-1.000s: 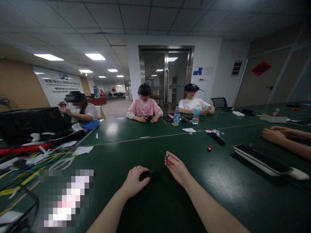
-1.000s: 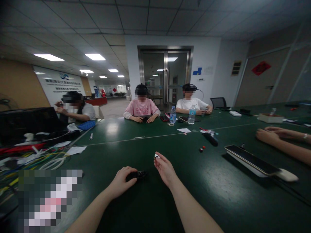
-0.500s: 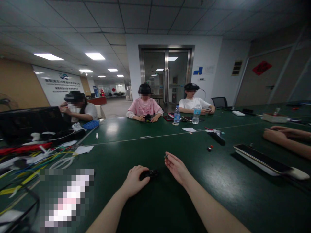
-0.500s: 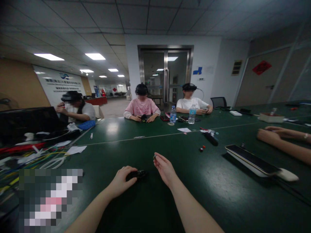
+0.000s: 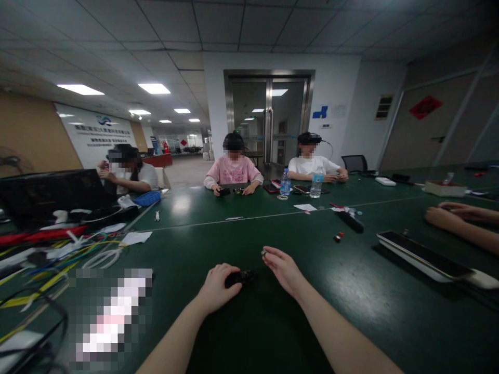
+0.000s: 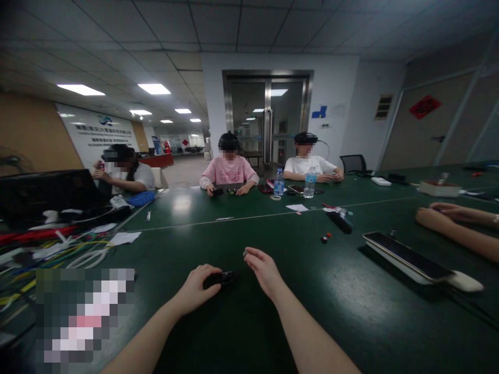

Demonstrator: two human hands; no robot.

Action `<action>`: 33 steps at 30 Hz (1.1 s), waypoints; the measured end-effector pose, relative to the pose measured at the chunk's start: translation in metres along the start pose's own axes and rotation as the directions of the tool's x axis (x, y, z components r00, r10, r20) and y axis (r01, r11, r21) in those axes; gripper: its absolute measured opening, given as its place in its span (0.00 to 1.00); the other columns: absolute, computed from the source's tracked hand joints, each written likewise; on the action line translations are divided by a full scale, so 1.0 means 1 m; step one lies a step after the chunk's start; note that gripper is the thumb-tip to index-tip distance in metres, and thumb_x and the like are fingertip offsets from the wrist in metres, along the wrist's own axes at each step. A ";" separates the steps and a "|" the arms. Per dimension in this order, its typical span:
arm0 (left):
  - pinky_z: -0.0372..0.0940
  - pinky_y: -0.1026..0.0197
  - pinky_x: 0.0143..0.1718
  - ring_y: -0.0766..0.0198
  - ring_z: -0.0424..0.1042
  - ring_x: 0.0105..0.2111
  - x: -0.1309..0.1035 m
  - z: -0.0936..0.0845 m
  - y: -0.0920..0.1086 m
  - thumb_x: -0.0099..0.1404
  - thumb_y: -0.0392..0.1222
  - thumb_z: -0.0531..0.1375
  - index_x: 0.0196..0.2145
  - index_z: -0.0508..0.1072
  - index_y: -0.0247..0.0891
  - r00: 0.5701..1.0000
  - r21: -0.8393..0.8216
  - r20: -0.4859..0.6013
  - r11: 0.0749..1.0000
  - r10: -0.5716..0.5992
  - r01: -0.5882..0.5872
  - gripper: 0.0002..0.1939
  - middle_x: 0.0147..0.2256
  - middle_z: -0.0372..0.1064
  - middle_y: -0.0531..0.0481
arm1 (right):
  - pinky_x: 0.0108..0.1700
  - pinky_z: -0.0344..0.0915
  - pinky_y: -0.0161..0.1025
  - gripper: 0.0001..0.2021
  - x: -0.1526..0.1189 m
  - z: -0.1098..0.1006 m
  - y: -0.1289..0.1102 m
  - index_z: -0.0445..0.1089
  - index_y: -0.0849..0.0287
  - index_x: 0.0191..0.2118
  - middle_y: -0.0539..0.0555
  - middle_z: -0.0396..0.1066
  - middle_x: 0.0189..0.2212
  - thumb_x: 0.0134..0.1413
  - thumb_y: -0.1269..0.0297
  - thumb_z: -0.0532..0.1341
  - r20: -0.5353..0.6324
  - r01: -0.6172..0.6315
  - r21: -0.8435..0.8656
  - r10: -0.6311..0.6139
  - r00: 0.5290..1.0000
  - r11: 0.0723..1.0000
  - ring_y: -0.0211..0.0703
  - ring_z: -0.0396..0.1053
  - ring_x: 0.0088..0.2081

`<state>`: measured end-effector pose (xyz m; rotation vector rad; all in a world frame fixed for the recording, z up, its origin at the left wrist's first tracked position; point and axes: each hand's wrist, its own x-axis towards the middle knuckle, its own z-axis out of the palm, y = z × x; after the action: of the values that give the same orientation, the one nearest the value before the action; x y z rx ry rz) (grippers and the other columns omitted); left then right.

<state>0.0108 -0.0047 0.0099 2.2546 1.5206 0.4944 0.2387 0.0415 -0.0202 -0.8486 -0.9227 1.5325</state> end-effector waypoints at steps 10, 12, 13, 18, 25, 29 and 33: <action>0.55 0.54 0.51 0.56 0.62 0.48 -0.001 -0.001 0.001 0.61 0.52 0.55 0.49 0.67 0.46 1.000 -0.006 -0.001 1.000 0.011 -0.011 0.20 0.47 0.65 0.51 | 0.52 0.60 0.48 0.16 -0.016 0.020 -0.001 0.71 0.54 0.43 0.52 0.72 0.41 0.46 0.59 0.63 0.304 0.216 -0.570 -0.041 0.952 0.793 0.47 0.67 0.45; 0.56 0.55 0.50 0.57 0.62 0.47 0.000 0.001 -0.002 0.61 0.52 0.55 0.49 0.67 0.46 1.000 -0.004 -0.011 1.000 0.024 -0.024 0.20 0.46 0.66 0.51 | 0.53 0.57 0.49 0.14 -0.019 0.022 -0.003 0.72 0.53 0.42 0.52 0.71 0.41 0.47 0.59 0.62 0.337 0.268 -0.629 -0.055 0.940 0.730 0.48 0.66 0.46; 0.56 0.55 0.50 0.56 0.62 0.47 0.000 0.002 -0.003 0.60 0.52 0.56 0.49 0.67 0.46 0.999 0.000 -0.021 0.999 0.035 -0.035 0.20 0.46 0.66 0.51 | 0.54 0.56 0.49 0.13 -0.020 0.023 -0.004 0.72 0.52 0.41 0.52 0.71 0.42 0.47 0.59 0.62 0.359 0.298 -0.645 -0.065 0.931 0.704 0.48 0.65 0.47; 0.55 0.55 0.49 0.56 0.63 0.46 0.003 0.008 -0.009 0.59 0.49 0.58 0.48 0.68 0.45 0.995 0.013 -0.072 0.997 0.073 -0.072 0.19 0.45 0.67 0.50 | 0.56 0.53 0.49 0.11 -0.021 0.024 -0.003 0.73 0.51 0.40 0.52 0.67 0.48 0.47 0.62 0.62 0.442 0.385 -0.688 -0.066 0.895 0.615 0.49 0.61 0.52; 0.55 0.54 0.50 0.55 0.62 0.47 0.002 0.005 -0.005 0.59 0.50 0.58 0.50 0.67 0.46 0.998 0.029 -0.040 0.999 0.048 -0.046 0.21 0.46 0.66 0.50 | 0.55 0.54 0.48 0.10 -0.025 0.026 -0.007 0.73 0.49 0.39 0.51 0.68 0.46 0.47 0.64 0.61 0.471 0.399 -0.698 -0.039 0.881 0.594 0.48 0.63 0.50; 0.55 0.54 0.50 0.55 0.62 0.47 0.001 0.004 -0.002 0.59 0.51 0.57 0.50 0.67 0.46 0.999 0.035 -0.030 0.998 0.046 -0.044 0.20 0.46 0.66 0.50 | 0.56 0.54 0.48 0.11 -0.025 0.024 -0.006 0.73 0.49 0.39 0.51 0.67 0.48 0.47 0.64 0.61 0.492 0.419 -0.707 -0.030 0.870 0.570 0.48 0.62 0.51; 0.55 0.54 0.50 0.55 0.62 0.47 0.001 0.002 0.001 0.59 0.52 0.57 0.50 0.67 0.46 0.999 0.039 -0.015 0.999 0.037 -0.037 0.21 0.46 0.66 0.50 | 0.57 0.51 0.49 0.12 -0.024 0.023 -0.004 0.73 0.49 0.39 0.51 0.67 0.49 0.46 0.64 0.62 0.483 0.411 -0.712 -0.028 0.875 0.569 0.49 0.61 0.52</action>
<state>0.0127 -0.0041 0.0088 2.3172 1.5109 0.4979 0.2234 0.0158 -0.0062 -0.9621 -2.0783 1.0270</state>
